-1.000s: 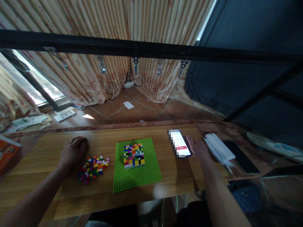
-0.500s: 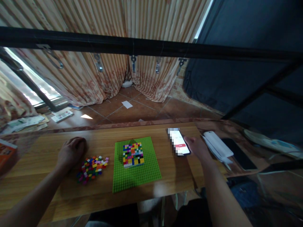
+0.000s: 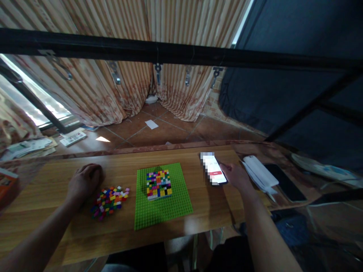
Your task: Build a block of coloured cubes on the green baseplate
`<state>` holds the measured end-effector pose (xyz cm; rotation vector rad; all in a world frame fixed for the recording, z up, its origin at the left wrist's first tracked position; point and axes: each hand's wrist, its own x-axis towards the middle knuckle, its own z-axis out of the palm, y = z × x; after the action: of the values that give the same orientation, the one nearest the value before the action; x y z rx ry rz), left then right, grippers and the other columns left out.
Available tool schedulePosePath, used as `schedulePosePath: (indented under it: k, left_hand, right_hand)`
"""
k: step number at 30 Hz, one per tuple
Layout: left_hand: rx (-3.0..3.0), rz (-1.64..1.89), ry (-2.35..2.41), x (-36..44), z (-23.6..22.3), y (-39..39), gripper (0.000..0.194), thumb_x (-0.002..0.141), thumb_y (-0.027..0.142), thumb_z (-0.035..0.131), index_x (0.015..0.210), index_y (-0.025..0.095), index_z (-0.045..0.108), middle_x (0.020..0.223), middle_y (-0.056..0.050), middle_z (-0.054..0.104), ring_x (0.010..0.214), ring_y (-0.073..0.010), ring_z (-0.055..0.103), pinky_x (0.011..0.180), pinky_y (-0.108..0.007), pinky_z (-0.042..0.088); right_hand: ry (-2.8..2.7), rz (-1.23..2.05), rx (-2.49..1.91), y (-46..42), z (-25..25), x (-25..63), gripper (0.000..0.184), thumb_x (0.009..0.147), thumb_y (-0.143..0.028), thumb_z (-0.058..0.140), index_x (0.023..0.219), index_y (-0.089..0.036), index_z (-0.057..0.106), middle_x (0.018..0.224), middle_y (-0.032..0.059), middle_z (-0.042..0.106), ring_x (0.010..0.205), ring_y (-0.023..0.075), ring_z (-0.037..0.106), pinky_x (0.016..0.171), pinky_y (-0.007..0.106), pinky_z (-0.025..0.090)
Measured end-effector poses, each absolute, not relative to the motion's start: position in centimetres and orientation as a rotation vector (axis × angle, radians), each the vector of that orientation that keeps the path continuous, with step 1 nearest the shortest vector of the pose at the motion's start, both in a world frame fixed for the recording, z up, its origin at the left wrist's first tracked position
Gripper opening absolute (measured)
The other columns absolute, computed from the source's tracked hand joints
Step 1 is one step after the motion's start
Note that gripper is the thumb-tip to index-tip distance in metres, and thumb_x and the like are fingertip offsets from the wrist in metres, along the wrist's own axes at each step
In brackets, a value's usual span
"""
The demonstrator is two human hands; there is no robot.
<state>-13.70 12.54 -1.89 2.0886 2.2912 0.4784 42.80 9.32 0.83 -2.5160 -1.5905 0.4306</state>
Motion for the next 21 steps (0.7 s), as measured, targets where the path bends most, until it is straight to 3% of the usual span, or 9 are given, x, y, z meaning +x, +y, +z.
schedulePosePath:
  k: [3,7,11,16,21]
  left_hand:
    - [2.084,0.481,2.296,-13.8,-2.0,12.6,0.049,0.089,0.042,0.035,0.113,0.013,0.066,0.124,-0.015,0.063,0.114,-0.0299,0.056,0.101,-0.044,0.046]
    - [2.082,0.502,2.293,-13.7,-1.9,12.4,0.046,0.09,0.041,0.035,0.113,0.015,0.065,0.125,-0.013,0.063,0.115,-0.029,0.056,0.101,-0.044,0.046]
    - [2.079,0.487,2.291,-13.6,-1.8,12.4,0.048,0.091,0.042,0.034,0.113,0.013,0.065,0.126,-0.015,0.062,0.117,-0.0295,0.055,0.102,-0.044,0.046]
    - [2.089,0.498,2.293,-13.6,-1.9,12.5,0.05,0.09,0.043,0.033,0.114,0.013,0.065,0.125,-0.015,0.063,0.115,-0.0306,0.056,0.101,-0.045,0.047]
    - [2.092,0.513,2.279,-13.6,-1.8,12.4,0.051,0.089,0.042,0.034,0.114,0.011,0.066,0.123,-0.016,0.063,0.114,-0.0304,0.057,0.1,-0.043,0.047]
  right_hand:
    - [-1.587,0.45,-2.494,8.4,0.9,42.3,0.055,0.094,-0.052,0.045,0.12,-0.007,0.061,0.111,0.0217,0.07,0.106,0.0321,0.066,0.086,0.037,0.047]
    - [-1.627,0.433,-2.454,6.3,0.9,41.1,0.086,0.084,-0.064,0.053,0.143,-0.003,0.038,0.131,0.0271,0.058,0.12,0.0359,0.058,0.095,0.042,0.045]
    - [-1.65,0.43,-2.457,4.7,0.8,39.7,0.105,0.075,-0.064,0.064,0.15,-0.004,0.021,0.138,0.0286,0.05,0.128,0.0398,0.051,0.099,0.046,0.042]
    - [-1.648,0.359,-2.477,4.2,0.4,38.5,0.107,0.073,-0.06,0.066,0.152,-0.008,0.016,0.141,0.0271,0.046,0.132,0.0426,0.043,0.101,0.049,0.04]
    - [-1.614,0.27,-2.506,4.3,0.0,37.6,0.1,0.078,-0.054,0.063,0.151,-0.005,0.016,0.138,0.0281,0.049,0.13,0.0424,0.045,0.099,0.049,0.04]
